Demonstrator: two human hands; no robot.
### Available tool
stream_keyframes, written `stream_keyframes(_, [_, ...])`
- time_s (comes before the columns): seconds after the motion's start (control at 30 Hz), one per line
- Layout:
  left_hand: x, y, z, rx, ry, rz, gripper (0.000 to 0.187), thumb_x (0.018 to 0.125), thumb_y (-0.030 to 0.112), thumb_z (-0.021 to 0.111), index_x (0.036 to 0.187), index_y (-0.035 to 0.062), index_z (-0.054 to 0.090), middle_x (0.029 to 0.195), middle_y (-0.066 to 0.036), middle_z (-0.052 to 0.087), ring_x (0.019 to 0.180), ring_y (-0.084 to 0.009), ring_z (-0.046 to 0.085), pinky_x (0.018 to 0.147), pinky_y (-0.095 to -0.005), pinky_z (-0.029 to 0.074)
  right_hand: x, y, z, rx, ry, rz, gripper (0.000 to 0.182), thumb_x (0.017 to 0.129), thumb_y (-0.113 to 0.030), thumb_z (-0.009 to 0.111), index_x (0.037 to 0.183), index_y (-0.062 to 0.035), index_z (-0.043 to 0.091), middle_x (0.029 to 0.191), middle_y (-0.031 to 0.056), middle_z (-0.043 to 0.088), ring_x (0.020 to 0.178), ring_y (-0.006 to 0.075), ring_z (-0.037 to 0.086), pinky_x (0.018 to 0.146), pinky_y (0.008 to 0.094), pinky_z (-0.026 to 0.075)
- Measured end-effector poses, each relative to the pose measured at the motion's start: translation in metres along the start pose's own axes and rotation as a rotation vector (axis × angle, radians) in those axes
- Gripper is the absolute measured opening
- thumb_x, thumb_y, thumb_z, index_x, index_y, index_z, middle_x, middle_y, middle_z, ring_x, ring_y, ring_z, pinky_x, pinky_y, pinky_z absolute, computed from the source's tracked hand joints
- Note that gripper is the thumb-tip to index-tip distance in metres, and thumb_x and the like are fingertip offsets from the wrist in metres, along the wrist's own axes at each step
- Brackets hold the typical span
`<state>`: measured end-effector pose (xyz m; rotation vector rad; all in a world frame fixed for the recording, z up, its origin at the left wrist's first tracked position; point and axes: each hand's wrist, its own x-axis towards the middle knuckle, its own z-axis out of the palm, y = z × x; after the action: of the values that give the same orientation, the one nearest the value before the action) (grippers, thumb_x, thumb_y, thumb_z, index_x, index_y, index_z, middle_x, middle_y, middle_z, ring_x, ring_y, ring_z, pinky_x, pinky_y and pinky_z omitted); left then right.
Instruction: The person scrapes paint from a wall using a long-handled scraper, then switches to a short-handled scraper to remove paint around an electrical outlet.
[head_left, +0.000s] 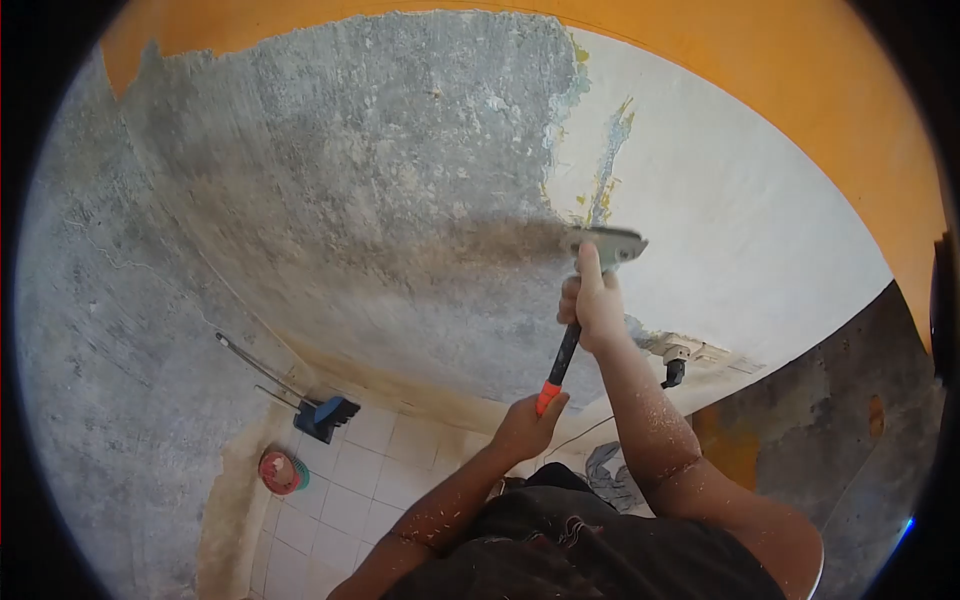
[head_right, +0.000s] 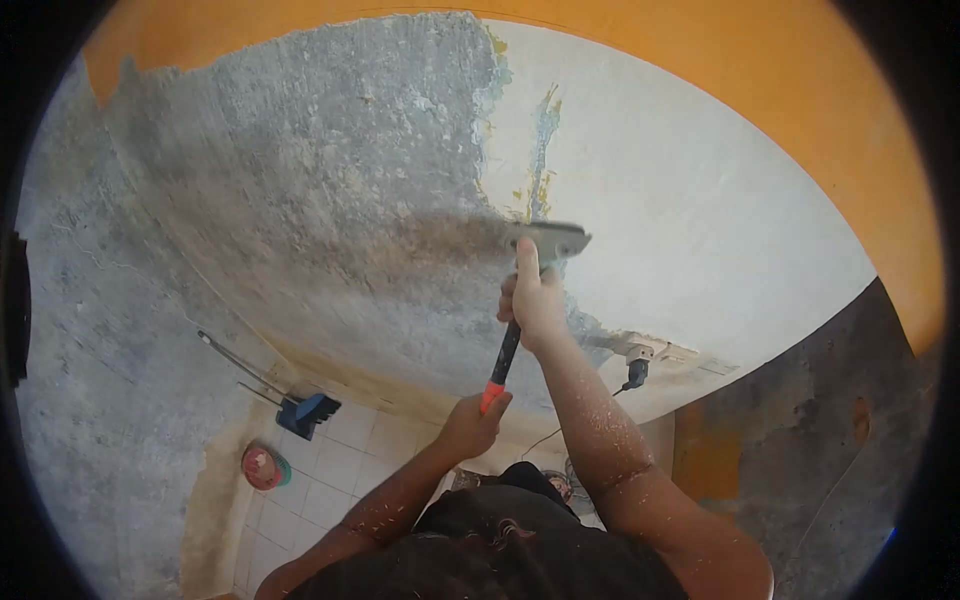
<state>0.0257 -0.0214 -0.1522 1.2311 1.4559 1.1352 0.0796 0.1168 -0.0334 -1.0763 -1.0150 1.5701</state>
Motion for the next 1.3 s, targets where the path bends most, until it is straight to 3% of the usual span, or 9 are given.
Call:
stream_keyframes(0.2, [0.006,0.004,-0.004,0.057,0.039,-0.025,0.048,0.090,0.042,0.049,0.072,-0.0023,0.053,0.057,-0.019,0.051,0.053,-0.0330,0.051,0.054,-0.0401,0.040,0.005,0.005,0.001,0.054,0.018,-0.046,0.041,0.087,-0.049,0.053,0.073,-0.0156,0.034,0.050,-0.0069,0.026,0.039,0.0057,0.025,0.038,0.0238,0.022])
stream_keyframes(0.27, [-0.002,-0.009,0.004,0.071,0.028,-0.028,0.048,0.090,0.042,0.048,0.071,-0.0022,0.052,0.057,-0.019,0.051,0.053,-0.0329,0.051,0.053,-0.0400,0.040,0.007,0.017,-0.011,-0.061,0.015,-0.027,0.048,0.086,-0.050,0.053,0.086,-0.0051,0.037,0.054,0.0013,0.040,0.039,0.0114,0.040,0.037,0.0275,0.035])
stream_keyframes(0.37, [0.010,0.015,-0.011,0.086,0.037,-0.013,0.048,0.090,0.042,0.048,0.071,-0.0019,0.052,0.057,-0.019,0.051,0.053,-0.0337,0.050,0.053,-0.0398,0.040,0.005,-0.013,0.002,0.012,-0.100,-0.072,0.050,0.085,-0.050,0.054,0.086,-0.0028,0.037,0.054,0.0016,0.040,0.039,0.0115,0.040,0.037,0.0276,0.035])
stream_keyframes(0.47, [0.015,0.021,-0.013,0.070,0.012,-0.034,0.049,0.089,0.043,0.049,0.071,-0.0019,0.053,0.057,-0.020,0.052,0.055,-0.0380,0.051,0.054,-0.0406,0.040,0.003,-0.024,0.013,0.051,-0.078,-0.082,0.043,0.084,-0.050,0.056,0.081,-0.0121,0.036,0.052,-0.0050,0.031,0.039,0.0069,0.030,0.037,0.0254,0.026])
stream_keyframes(0.6, [0.002,-0.011,0.001,0.120,0.060,-0.041,0.049,0.089,0.043,0.050,0.071,-0.0023,0.053,0.057,-0.019,0.052,0.053,-0.0323,0.052,0.053,-0.0400,0.040,0.003,0.006,0.001,0.004,0.029,-0.089,0.044,0.084,-0.050,0.055,0.084,-0.0109,0.037,0.053,-0.0039,0.033,0.039,0.0083,0.032,0.038,0.0261,0.028])
stream_keyframes(0.73, [0.014,0.008,-0.013,0.037,0.021,-0.120,0.049,0.089,0.042,0.051,0.069,-0.0025,0.053,0.056,-0.018,0.051,0.052,-0.0268,0.051,0.052,-0.0389,0.040,0.000,-0.015,0.016,-0.051,-0.078,-0.089,0.045,0.085,-0.050,0.055,0.085,-0.0089,0.037,0.054,-0.0026,0.034,0.040,0.0092,0.034,0.038,0.0267,0.030])
stream_keyframes(1.0, [0.011,-0.010,-0.004,0.217,0.099,-0.072,0.048,0.088,0.041,0.052,0.068,-0.0030,0.053,0.056,-0.020,0.051,0.052,-0.0329,0.051,0.053,-0.0400,0.040,0.001,0.009,0.009,-0.042,-0.081,-0.073,0.042,0.087,-0.048,0.052,0.079,-0.0117,0.032,0.052,-0.0041,0.031,0.040,0.0068,0.029,0.038,0.0254,0.027])
stream_keyframes(1.13, [0.012,-0.001,-0.014,0.068,0.060,-0.143,0.048,0.089,0.040,0.051,0.068,-0.0030,0.053,0.057,-0.021,0.051,0.055,-0.0368,0.052,0.053,-0.0411,0.040,0.007,-0.003,0.022,0.016,-0.157,-0.021,0.043,0.088,-0.048,0.052,0.077,-0.0117,0.032,0.051,-0.0042,0.030,0.040,0.0067,0.028,0.037,0.0254,0.026])
stream_keyframes(1.3, [0.008,-0.009,-0.010,0.204,0.102,-0.035,0.048,0.089,0.040,0.051,0.067,-0.0018,0.053,0.054,-0.017,0.052,0.051,-0.0276,0.053,0.051,-0.0391,0.039,0.006,0.015,0.015,0.005,-0.080,-0.043,0.043,0.088,-0.047,0.052,0.076,-0.0114,0.032,0.052,-0.0039,0.031,0.040,0.0067,0.029,0.037,0.0255,0.024])
